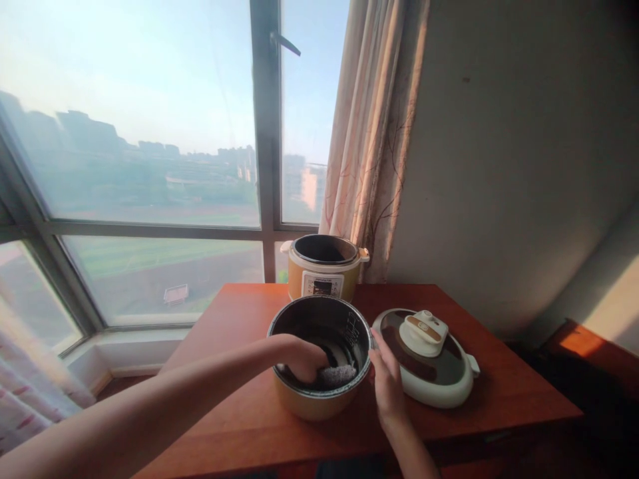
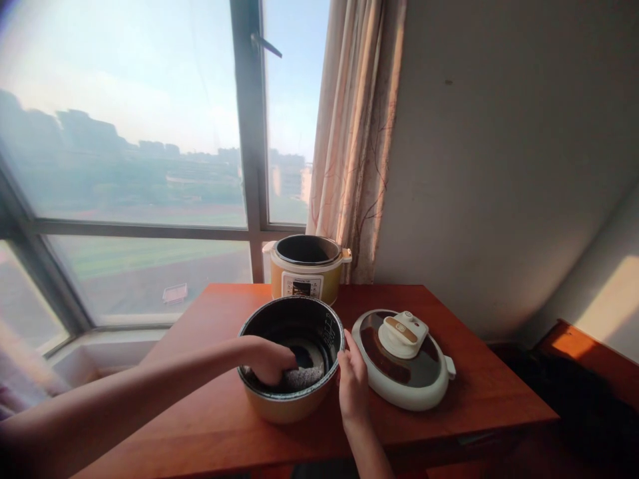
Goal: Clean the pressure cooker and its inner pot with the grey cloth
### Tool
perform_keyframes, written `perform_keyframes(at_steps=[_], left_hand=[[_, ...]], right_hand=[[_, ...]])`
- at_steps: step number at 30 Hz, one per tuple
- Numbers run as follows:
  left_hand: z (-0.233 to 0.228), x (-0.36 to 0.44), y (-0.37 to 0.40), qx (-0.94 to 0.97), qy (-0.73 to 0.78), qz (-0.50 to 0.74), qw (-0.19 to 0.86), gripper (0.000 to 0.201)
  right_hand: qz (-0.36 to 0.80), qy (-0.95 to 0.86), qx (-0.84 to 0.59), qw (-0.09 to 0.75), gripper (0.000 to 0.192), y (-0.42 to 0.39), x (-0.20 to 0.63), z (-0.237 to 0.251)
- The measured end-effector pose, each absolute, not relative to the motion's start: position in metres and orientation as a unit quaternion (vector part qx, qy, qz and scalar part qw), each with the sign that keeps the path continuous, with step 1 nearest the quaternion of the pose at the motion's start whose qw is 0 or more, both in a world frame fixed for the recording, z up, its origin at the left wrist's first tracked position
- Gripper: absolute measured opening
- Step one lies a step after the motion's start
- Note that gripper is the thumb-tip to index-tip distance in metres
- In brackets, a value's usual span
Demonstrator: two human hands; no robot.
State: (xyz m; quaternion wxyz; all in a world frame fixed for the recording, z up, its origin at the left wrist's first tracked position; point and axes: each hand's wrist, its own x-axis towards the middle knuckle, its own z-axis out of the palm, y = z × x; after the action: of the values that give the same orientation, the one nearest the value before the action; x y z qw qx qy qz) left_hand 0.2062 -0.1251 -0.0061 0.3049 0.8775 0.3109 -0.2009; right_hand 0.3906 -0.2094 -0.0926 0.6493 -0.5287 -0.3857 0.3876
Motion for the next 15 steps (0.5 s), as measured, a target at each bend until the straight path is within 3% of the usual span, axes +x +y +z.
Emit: perform_keyframes(at_steps=[4,9,12,15], left_hand=[[-0.008,0.222,-0.126,0.841,0.359,-0.167,0.369,0.03],[-0.013,0.247,-0.128,0.753,0.447,0.042,0.481,0.031],[-0.009,0.25,-0.13,0.769,0.447,0.033,0.455,0.031],[0.0,0.239,-0.135,0.839,0.379,-0.062,0.386,0.034]], right_hand=[[0.378,-0.391,-0.521,0.658,0.074,-0.207,0.393,-0.096],[0.402,-0.373,-0.495,0.674,0.067,-0.206,0.395,-0.093],[0.41,-0.368,-0.499,0.669,0.065,-0.207,0.396,-0.09],[0.419,-0.359,-0.504,0.664,0.068,-0.204,0.399,-0.089]])
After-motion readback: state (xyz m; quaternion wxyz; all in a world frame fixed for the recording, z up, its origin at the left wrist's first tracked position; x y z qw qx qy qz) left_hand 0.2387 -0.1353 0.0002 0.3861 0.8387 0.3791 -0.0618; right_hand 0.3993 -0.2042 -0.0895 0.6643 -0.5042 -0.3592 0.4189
